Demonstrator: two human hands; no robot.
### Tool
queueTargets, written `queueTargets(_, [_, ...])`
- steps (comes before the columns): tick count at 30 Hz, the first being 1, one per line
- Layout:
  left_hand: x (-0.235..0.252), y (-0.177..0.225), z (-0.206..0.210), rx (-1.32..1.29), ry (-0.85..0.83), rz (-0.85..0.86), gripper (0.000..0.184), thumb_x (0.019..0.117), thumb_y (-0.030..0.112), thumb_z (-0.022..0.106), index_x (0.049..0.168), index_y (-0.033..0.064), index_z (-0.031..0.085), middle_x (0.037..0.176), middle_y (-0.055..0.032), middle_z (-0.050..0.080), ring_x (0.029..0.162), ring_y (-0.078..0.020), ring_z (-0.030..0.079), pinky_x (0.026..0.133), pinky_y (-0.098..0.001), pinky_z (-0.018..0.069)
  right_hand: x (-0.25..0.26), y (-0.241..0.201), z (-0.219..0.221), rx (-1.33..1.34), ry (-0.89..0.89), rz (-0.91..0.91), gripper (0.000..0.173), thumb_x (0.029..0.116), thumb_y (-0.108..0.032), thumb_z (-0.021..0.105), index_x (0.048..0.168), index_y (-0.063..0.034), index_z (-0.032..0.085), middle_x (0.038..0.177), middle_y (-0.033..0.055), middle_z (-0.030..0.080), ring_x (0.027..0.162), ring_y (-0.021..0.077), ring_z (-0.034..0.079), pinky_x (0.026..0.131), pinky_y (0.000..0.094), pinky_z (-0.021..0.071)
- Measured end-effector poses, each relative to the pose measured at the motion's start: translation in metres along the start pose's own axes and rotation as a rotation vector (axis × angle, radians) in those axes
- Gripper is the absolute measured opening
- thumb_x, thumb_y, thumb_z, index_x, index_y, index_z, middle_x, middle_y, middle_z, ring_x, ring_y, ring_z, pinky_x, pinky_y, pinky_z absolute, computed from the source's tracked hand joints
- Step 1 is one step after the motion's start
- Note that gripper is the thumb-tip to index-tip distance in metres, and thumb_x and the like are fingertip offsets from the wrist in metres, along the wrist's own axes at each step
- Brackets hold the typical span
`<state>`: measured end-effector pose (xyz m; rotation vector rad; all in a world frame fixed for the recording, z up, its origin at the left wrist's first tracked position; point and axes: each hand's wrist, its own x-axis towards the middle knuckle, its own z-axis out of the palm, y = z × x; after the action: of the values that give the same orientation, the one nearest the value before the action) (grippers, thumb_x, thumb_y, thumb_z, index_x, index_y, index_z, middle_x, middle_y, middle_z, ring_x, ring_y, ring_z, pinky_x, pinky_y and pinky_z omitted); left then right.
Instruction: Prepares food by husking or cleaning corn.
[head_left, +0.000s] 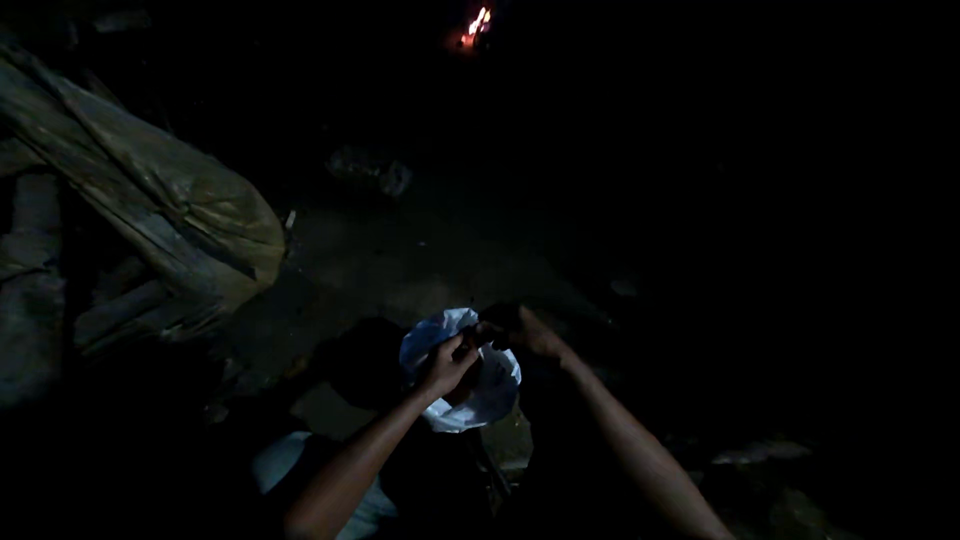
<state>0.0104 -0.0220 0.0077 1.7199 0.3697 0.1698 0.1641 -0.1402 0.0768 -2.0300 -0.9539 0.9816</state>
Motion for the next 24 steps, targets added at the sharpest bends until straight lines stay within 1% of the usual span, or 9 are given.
queueTargets(1, [0.001,-0.001,0.0,-0.007,-0.005,0.004,0.036,0.1021,0.017,0.059,0.129,-0.0067,0.062,0.116,-0.0187,0.069,0.103,-0.0182,0.067,0.096,-0.0345,0.0537,0.001,0.001,-0.001,-0.004,-0.02,-0.004,0.035,0.1027,-0.025,0.063,0.125,0.0016,0.063,0.095,0.0095,0.068,0.074,0.0104,0.063,0.071,0.0291,0.0558])
queueTargets(3, [0.001,-0.001,-0.001,-0.015,-0.015,0.014,0.034,0.1013,0.016,0.059,0.126,-0.0061,0.064,0.113,-0.0172,0.069,0.1,-0.0164,0.067,0.094,-0.0334,0.0542,0.003,0.006,-0.002,-0.012,-0.041,-0.036,0.033,0.1027,-0.026,0.063,0.122,0.0013,0.065,0.093,0.0068,0.067,0.072,0.0074,0.062,0.07,0.0265,0.0549])
queueTargets(8, [0.0,-0.001,-0.003,-0.006,-0.024,0.02,0.028,0.102,0.014,0.056,0.119,-0.0068,0.065,0.104,-0.015,0.069,0.092,-0.0138,0.065,0.088,-0.0312,0.0535,-0.001,-0.001,0.0,-0.095,-0.07,-0.073,0.032,0.1045,-0.024,0.06,0.118,0.0041,0.066,0.093,0.0079,0.067,0.074,0.0071,0.061,0.073,0.0259,0.0539])
queueTargets(10, [0.0,0.0,-0.005,-0.005,-0.03,0.02,0.029,0.1027,0.013,0.054,0.122,-0.0061,0.065,0.107,-0.0152,0.069,0.094,-0.014,0.066,0.09,-0.0316,0.0534,-0.001,-0.003,0.001,-0.106,-0.073,-0.076,0.031,0.1048,-0.023,0.059,0.117,0.0043,0.067,0.093,0.0083,0.067,0.075,0.0072,0.061,0.074,0.0258,0.0538])
queueTargets(13, [0.001,0.001,-0.007,0.0,-0.027,-0.001,0.03,0.1036,0.012,0.051,0.122,-0.0059,0.065,0.109,-0.0162,0.069,0.096,-0.0157,0.066,0.091,-0.0332,0.0533,0.0,-0.003,0.003,-0.117,-0.062,-0.077,0.031,0.1042,-0.023,0.06,0.116,0.0045,0.067,0.091,0.0081,0.067,0.074,0.0075,0.061,0.074,0.0263,0.0541])
queueTargets(16, [0.001,0.003,-0.007,-0.021,-0.028,-0.018,0.032,0.1038,0.007,0.048,0.128,-0.0078,0.062,0.118,-0.0204,0.068,0.104,-0.0198,0.067,0.096,-0.0351,0.0529,-0.001,-0.006,0.004,-0.119,-0.052,-0.06,0.03,0.1039,-0.022,0.061,0.118,0.0041,0.066,0.092,0.0083,0.066,0.074,0.0076,0.06,0.074,0.026,0.0537])
queueTargets(19, [0.0,0.002,-0.006,-0.034,-0.023,-0.013,0.035,0.1035,0.007,0.047,0.132,-0.0074,0.06,0.122,-0.0208,0.067,0.107,-0.0202,0.066,0.098,-0.0352,0.052,-0.004,-0.007,0.003,-0.128,-0.039,-0.049,0.031,0.1033,-0.024,0.062,0.119,0.0032,0.066,0.095,0.0097,0.067,0.077,0.0098,0.062,0.076,0.0286,0.0548])
queueTargets(22, [0.0,-0.002,-0.004,-0.079,-0.006,0.023,0.034,0.1036,0.008,0.046,0.128,-0.0091,0.062,0.119,-0.0208,0.067,0.105,-0.0193,0.066,0.097,-0.035,0.0525,-0.006,-0.008,0.002,-0.141,-0.04,-0.027,0.033,0.1038,-0.025,0.062,0.12,0.0029,0.066,0.095,0.0102,0.067,0.077,0.0105,0.062,0.076,0.0292,0.0544])
queueTargets(24, [0.0,-0.003,-0.002,-0.114,0.017,0.037,0.031,0.1041,0.011,0.051,0.123,-0.0096,0.064,0.112,-0.0188,0.069,0.099,-0.0165,0.067,0.094,-0.0329,0.0543,-0.007,-0.009,0.002,-0.144,-0.036,-0.03,0.032,0.1037,-0.025,0.062,0.119,0.0033,0.066,0.094,0.0099,0.068,0.076,0.0101,0.062,0.076,0.029,0.0545])
